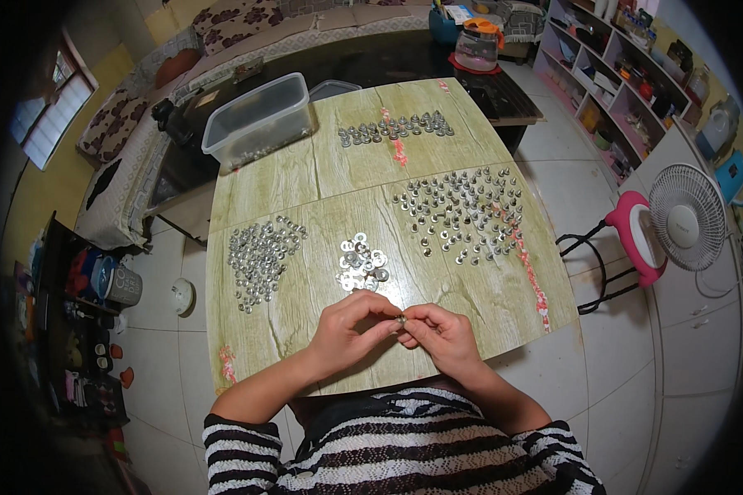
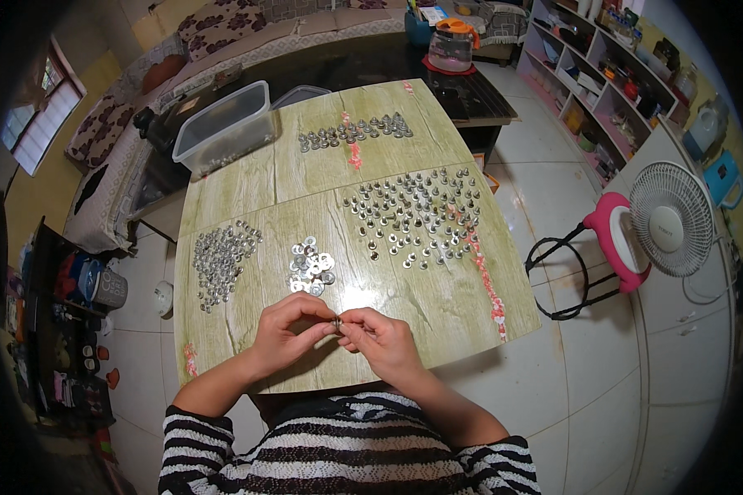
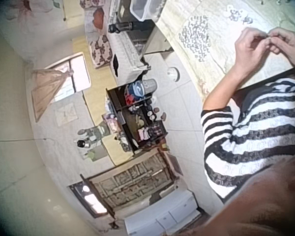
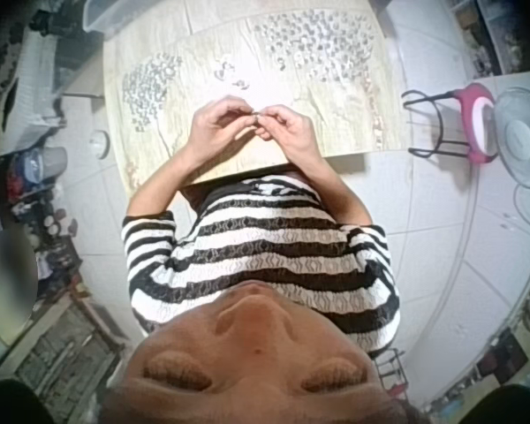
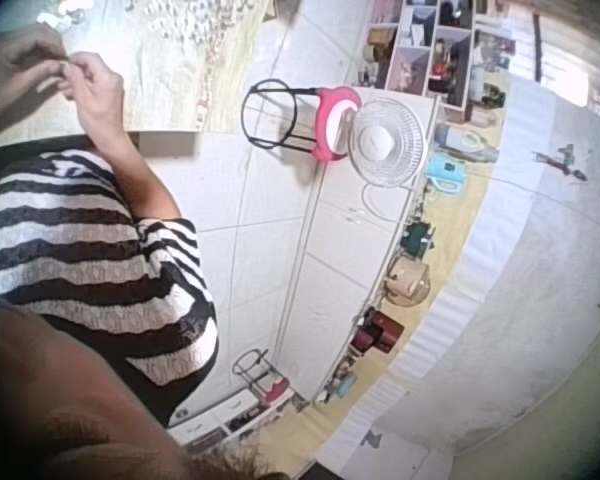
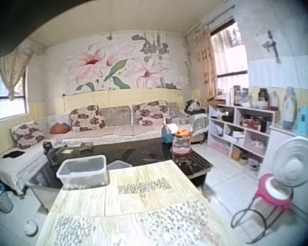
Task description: The person assembles bolts with washers and nuts by hand and arranges the assembled fasteners into rows on the table.
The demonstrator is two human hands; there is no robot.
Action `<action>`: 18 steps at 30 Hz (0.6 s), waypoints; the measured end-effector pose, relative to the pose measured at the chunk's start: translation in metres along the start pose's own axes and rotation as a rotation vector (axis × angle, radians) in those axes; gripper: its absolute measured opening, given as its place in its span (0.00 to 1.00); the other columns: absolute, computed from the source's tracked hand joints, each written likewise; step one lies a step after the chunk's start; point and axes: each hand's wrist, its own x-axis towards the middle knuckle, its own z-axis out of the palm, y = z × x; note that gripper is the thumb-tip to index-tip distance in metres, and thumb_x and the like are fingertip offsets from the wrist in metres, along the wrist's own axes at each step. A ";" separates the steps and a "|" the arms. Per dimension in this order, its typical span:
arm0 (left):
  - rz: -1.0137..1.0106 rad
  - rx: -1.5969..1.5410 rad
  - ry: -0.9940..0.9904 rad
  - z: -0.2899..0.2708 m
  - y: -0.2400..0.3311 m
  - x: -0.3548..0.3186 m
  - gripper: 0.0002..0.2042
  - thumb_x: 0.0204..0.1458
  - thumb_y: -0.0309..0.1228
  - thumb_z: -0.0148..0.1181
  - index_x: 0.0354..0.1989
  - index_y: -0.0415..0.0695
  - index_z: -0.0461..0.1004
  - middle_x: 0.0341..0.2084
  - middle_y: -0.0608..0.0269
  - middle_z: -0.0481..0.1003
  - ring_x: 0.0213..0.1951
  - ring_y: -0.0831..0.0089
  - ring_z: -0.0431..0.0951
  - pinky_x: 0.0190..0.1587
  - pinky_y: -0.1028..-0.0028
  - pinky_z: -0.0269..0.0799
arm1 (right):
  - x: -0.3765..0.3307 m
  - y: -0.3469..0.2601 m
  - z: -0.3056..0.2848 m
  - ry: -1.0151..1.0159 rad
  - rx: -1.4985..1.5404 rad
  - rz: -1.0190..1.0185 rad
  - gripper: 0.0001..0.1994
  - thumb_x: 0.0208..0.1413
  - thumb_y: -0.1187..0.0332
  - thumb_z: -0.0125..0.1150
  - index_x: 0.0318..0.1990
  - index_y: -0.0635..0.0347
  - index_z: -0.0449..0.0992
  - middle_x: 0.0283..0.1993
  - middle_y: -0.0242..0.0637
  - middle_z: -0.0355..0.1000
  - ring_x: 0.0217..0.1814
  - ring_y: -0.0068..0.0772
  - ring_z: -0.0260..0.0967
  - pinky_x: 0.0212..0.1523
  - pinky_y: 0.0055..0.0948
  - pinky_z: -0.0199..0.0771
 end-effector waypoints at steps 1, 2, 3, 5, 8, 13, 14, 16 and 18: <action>-0.006 -0.030 -0.034 0.000 -0.002 -0.002 0.07 0.37 0.20 0.58 0.27 0.40 0.71 0.24 0.60 0.72 0.30 0.69 0.73 0.31 0.75 0.68 | 0.000 -0.001 0.000 0.003 -0.017 0.006 0.09 0.52 0.71 0.49 0.38 0.68 0.68 0.30 0.34 0.69 0.31 0.19 0.68 0.31 0.16 0.70; -0.012 -0.061 -0.069 -0.001 -0.004 -0.004 0.07 0.37 0.20 0.59 0.27 0.40 0.71 0.25 0.60 0.72 0.30 0.69 0.72 0.32 0.75 0.68 | -0.001 -0.003 0.001 0.005 -0.034 0.013 0.09 0.52 0.71 0.49 0.38 0.68 0.68 0.30 0.34 0.69 0.31 0.19 0.68 0.30 0.16 0.70; 0.082 -0.024 -0.089 -0.002 -0.006 -0.003 0.07 0.37 0.20 0.58 0.27 0.40 0.71 0.25 0.60 0.72 0.30 0.69 0.73 0.31 0.76 0.68 | -0.001 -0.003 0.001 0.006 -0.035 0.012 0.09 0.52 0.71 0.49 0.38 0.68 0.68 0.30 0.34 0.69 0.31 0.19 0.68 0.30 0.16 0.70; 0.092 -0.028 -0.054 0.000 -0.004 -0.002 0.07 0.37 0.20 0.58 0.27 0.40 0.71 0.25 0.60 0.72 0.30 0.69 0.73 0.31 0.76 0.68 | -0.001 -0.004 0.001 -0.005 -0.049 -0.005 0.09 0.52 0.71 0.49 0.37 0.67 0.68 0.30 0.34 0.69 0.31 0.19 0.68 0.30 0.16 0.70; -0.036 -0.056 -0.050 -0.002 -0.001 -0.003 0.07 0.37 0.19 0.59 0.27 0.39 0.71 0.25 0.60 0.72 0.30 0.70 0.72 0.32 0.77 0.68 | -0.001 -0.002 0.002 0.006 -0.049 0.001 0.08 0.52 0.71 0.49 0.37 0.67 0.68 0.29 0.34 0.69 0.31 0.19 0.68 0.30 0.16 0.70; 0.053 -0.086 -0.071 -0.001 -0.006 -0.005 0.07 0.37 0.19 0.59 0.26 0.38 0.71 0.25 0.60 0.71 0.30 0.71 0.72 0.33 0.77 0.67 | -0.001 -0.003 0.002 0.002 -0.070 -0.015 0.08 0.52 0.71 0.49 0.36 0.67 0.68 0.28 0.34 0.69 0.30 0.19 0.68 0.30 0.16 0.70; 0.017 -0.073 -0.040 -0.001 -0.003 -0.003 0.06 0.37 0.19 0.59 0.27 0.38 0.71 0.25 0.60 0.71 0.30 0.71 0.72 0.33 0.77 0.67 | -0.001 -0.002 0.002 -0.007 -0.061 -0.033 0.08 0.52 0.71 0.49 0.36 0.67 0.68 0.28 0.34 0.69 0.30 0.19 0.68 0.30 0.16 0.70; -0.018 -0.060 -0.008 -0.001 -0.003 -0.003 0.06 0.37 0.19 0.59 0.27 0.38 0.71 0.25 0.60 0.71 0.30 0.71 0.72 0.33 0.77 0.67 | -0.001 -0.003 0.003 0.002 -0.101 -0.033 0.08 0.52 0.71 0.49 0.36 0.67 0.68 0.28 0.34 0.69 0.30 0.18 0.68 0.29 0.16 0.70; -0.064 -0.091 -0.079 -0.001 -0.007 -0.006 0.07 0.37 0.18 0.59 0.27 0.38 0.71 0.25 0.59 0.71 0.30 0.72 0.72 0.32 0.78 0.67 | -0.001 -0.004 0.003 0.013 -0.143 -0.034 0.08 0.52 0.71 0.49 0.35 0.67 0.68 0.28 0.34 0.69 0.29 0.18 0.68 0.29 0.16 0.70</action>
